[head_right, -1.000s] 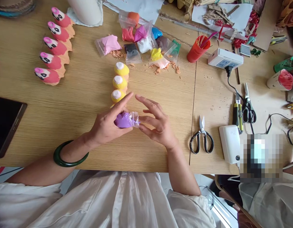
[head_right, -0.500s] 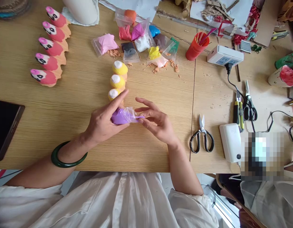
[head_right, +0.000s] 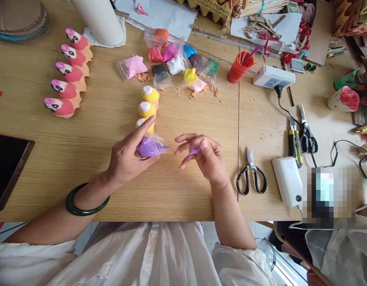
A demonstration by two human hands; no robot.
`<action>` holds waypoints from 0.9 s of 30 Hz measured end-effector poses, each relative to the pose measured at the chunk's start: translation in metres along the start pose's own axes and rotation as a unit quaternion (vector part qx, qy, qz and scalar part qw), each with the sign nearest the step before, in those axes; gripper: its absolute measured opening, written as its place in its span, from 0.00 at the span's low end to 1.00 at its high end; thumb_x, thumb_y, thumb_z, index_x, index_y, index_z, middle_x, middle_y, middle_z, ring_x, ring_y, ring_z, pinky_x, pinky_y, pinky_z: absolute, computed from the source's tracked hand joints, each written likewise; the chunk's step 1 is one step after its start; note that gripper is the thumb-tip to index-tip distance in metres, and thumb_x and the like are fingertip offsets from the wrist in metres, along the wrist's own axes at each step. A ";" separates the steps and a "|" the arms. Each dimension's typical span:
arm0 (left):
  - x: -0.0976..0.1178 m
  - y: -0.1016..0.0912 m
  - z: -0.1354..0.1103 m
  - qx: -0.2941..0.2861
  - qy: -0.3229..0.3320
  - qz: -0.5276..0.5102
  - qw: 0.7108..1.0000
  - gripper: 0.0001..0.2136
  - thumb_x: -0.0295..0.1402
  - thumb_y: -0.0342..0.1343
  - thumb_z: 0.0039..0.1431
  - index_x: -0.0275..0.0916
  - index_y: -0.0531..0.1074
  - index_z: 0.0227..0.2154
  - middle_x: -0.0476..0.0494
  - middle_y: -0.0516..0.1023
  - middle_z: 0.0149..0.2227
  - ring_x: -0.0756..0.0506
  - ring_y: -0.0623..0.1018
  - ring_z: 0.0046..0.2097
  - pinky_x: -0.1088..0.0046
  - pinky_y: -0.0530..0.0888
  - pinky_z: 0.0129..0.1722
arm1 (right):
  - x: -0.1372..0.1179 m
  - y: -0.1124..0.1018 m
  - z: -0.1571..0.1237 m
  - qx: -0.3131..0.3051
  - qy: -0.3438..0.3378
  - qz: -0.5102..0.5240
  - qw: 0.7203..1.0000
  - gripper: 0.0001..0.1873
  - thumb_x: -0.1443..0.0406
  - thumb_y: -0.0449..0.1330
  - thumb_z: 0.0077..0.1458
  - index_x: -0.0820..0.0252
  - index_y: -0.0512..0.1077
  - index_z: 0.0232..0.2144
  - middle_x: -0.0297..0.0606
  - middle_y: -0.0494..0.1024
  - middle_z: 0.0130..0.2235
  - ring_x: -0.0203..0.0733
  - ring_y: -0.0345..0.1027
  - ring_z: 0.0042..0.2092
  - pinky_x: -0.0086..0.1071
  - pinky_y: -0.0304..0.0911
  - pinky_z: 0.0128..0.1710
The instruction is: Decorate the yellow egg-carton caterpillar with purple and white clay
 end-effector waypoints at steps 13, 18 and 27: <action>0.011 0.001 0.001 0.029 0.069 0.037 0.997 0.32 0.29 0.59 0.69 0.39 0.59 0.74 0.44 0.85 0.41 0.46 0.82 0.37 0.73 0.81 0.44 | -0.003 0.017 -0.006 -0.038 -0.100 -0.248 0.963 0.04 0.68 0.68 0.65 0.55 0.82 0.41 0.34 0.79 0.38 0.28 0.70 0.28 0.22 0.72 0.24; 0.012 0.002 0.002 0.003 0.082 0.021 0.996 0.34 0.27 0.56 0.68 0.38 0.56 0.75 0.44 0.84 0.42 0.46 0.82 0.39 0.74 0.80 0.43 | -0.006 0.026 -0.010 -0.102 -0.235 -0.403 0.879 0.08 0.70 0.67 0.66 0.55 0.80 0.46 0.37 0.80 0.39 0.34 0.75 0.35 0.26 0.73 0.30; 0.009 0.009 -0.002 -0.040 0.077 -0.036 0.996 0.38 0.27 0.57 0.66 0.40 0.53 0.77 0.44 0.83 0.45 0.46 0.82 0.41 0.74 0.80 0.47 | -0.007 0.022 -0.012 -0.061 -0.208 -0.399 0.891 0.05 0.71 0.64 0.67 0.55 0.78 0.41 0.35 0.81 0.35 0.34 0.78 0.32 0.28 0.76 0.32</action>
Point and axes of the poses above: each hand's wrist, its own z-axis towards the middle knuckle, its own y-axis out of the palm, x = y × z, the point moved 6 cm from there along z, towards the middle knuckle
